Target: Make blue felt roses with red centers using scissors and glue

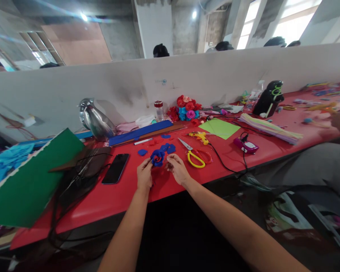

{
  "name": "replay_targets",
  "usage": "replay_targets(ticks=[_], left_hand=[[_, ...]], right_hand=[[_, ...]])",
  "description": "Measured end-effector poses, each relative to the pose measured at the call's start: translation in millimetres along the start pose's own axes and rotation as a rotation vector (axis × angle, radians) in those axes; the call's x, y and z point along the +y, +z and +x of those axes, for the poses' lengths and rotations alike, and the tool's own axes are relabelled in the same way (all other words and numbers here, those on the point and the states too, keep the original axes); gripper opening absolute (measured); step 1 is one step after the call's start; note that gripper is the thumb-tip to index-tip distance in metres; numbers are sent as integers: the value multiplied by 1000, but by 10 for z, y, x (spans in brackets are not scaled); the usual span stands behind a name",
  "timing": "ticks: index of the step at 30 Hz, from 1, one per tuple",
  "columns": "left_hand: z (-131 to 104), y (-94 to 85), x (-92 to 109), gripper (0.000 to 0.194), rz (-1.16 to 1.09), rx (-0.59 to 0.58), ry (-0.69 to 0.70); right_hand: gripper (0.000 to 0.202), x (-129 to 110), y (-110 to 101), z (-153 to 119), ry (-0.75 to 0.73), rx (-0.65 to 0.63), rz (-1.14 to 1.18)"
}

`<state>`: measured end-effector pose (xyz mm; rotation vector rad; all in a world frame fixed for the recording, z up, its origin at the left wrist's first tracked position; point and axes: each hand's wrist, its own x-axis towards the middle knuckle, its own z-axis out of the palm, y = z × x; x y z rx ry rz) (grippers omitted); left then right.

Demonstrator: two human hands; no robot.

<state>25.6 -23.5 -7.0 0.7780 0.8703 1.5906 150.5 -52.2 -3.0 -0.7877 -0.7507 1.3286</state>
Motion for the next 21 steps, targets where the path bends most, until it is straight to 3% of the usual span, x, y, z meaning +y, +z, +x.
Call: replay_targets(ticks=[8, 16, 21], left_hand=[[-38, 30, 31, 28, 49, -63, -10], [-62, 32, 46, 38, 86, -113, 1], [-52, 21, 23, 40, 187, -116, 52]], right_hand=[[27, 53, 43, 7, -33, -32, -134], [19, 82, 13, 22, -25, -47, -156], [25, 73, 3, 21, -14, -55, -139]])
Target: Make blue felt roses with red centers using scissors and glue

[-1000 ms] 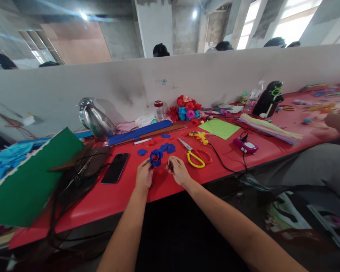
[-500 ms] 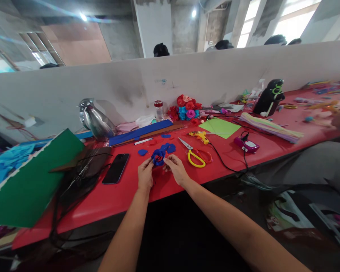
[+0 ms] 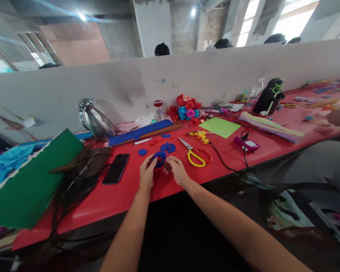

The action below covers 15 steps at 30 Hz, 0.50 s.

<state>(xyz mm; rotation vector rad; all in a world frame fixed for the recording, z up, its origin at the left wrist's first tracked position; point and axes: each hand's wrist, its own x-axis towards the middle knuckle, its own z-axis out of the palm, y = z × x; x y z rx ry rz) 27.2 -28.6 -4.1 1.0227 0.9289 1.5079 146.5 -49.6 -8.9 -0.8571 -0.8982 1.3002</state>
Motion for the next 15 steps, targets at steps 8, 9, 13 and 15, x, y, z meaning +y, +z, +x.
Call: replay_targets(ticks=[8, 9, 13, 15], left_hand=[[-15, -17, 1, 45, 56, -57, 27], [-22, -17, 8, 46, 68, -70, 32], [-33, -17, 23, 44, 82, -70, 43], [-29, -22, 22, 44, 71, -58, 50]], right_hand=[[29, -28, 28, -17, 3, -17, -17], [27, -28, 33, -19, 4, -17, -23], [21, -19, 36, -18, 9, -19, -25], [18, -16, 34, -16, 12, -20, -22]])
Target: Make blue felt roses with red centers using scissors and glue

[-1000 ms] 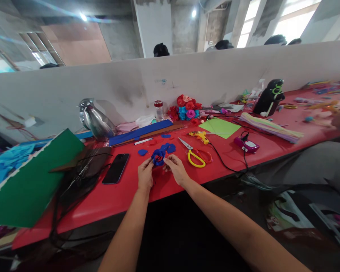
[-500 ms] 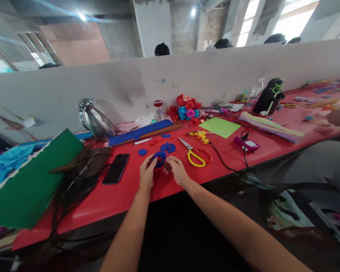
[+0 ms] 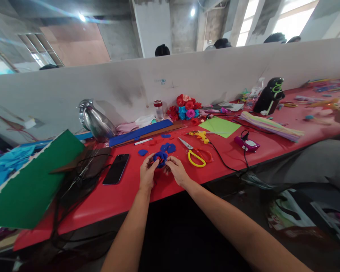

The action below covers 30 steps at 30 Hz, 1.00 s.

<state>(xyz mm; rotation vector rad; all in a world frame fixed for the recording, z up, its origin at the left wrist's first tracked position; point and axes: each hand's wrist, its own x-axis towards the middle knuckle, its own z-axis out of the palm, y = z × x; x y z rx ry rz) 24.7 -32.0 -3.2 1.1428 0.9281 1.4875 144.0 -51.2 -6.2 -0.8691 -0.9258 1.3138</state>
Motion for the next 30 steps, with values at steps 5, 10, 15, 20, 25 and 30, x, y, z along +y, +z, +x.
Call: replay_targets(ticks=[5, 10, 15, 20, 25, 30], left_hand=[[19, -8, -39, 41, -54, 41, -22], [50, -39, -109, 42, -37, 109, -24], [137, -318, -27, 36, 261, 204, 120], [203, -673, 94, 29, 603, 180, 184], [208, -800, 11, 35, 666, 256, 146], [253, -809, -47, 32, 580, 209, 142]], right_hand=[[13, -5, 2, -1, 3, 4, -1], [11, -6, -2, -3, 6, 5, 7], [11, 0, -24, -10, 31, 7, 40], [13, 1, -33, -18, 12, -6, 9], [18, 1, -37, -29, 3, -10, -44], [26, -11, -48, -60, 18, 11, 2]])
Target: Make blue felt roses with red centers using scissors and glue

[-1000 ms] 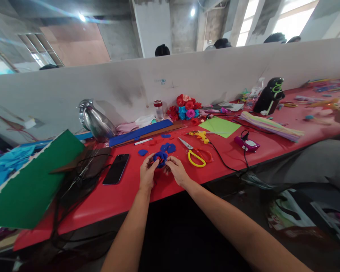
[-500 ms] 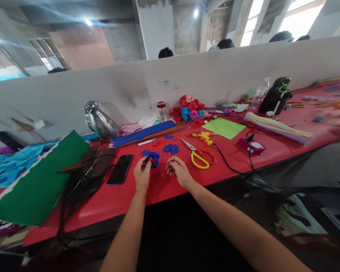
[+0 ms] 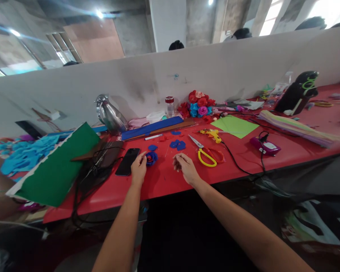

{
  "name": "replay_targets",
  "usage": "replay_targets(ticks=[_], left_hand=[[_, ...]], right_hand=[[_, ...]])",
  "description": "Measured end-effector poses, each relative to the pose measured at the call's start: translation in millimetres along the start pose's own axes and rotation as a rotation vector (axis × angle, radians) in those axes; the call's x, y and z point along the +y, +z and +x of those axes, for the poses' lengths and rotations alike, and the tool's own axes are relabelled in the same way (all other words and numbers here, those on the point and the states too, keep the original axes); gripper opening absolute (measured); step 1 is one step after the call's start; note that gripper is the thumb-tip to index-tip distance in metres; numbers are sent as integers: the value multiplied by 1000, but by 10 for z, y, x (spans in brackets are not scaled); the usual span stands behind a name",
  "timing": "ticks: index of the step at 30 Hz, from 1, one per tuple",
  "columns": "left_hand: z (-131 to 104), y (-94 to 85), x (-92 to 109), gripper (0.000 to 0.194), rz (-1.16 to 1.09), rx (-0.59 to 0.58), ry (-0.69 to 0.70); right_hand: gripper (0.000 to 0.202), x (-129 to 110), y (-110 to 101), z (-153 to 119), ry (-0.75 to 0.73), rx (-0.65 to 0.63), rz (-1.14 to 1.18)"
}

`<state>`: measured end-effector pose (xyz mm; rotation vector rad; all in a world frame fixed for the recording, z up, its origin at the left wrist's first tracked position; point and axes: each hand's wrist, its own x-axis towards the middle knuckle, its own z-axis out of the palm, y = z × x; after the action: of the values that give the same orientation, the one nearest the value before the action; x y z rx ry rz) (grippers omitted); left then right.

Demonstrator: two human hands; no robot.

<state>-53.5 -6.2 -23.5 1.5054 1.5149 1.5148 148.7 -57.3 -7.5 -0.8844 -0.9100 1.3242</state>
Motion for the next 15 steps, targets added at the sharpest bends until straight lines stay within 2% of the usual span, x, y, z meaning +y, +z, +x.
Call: replay_targets(ticks=[4, 7, 11, 13, 15], left_hand=[[80, -7, 16, 27, -44, -26, 0], [51, -56, 89, 29, -48, -17, 44], [-258, -61, 332, 24, 102, 200, 227], [-477, 32, 487, 20, 90, 130, 270], [-665, 176, 616, 20, 11, -62, 253]], right_hand=[[28, -8, -5, -11, 1, -3, 16], [27, -4, -4, -13, -11, -17, -39], [22, 26, 3, -19, -51, -61, -187], [20, 49, 6, -23, -100, -92, -309], [15, 68, 3, -29, -170, -110, -448]])
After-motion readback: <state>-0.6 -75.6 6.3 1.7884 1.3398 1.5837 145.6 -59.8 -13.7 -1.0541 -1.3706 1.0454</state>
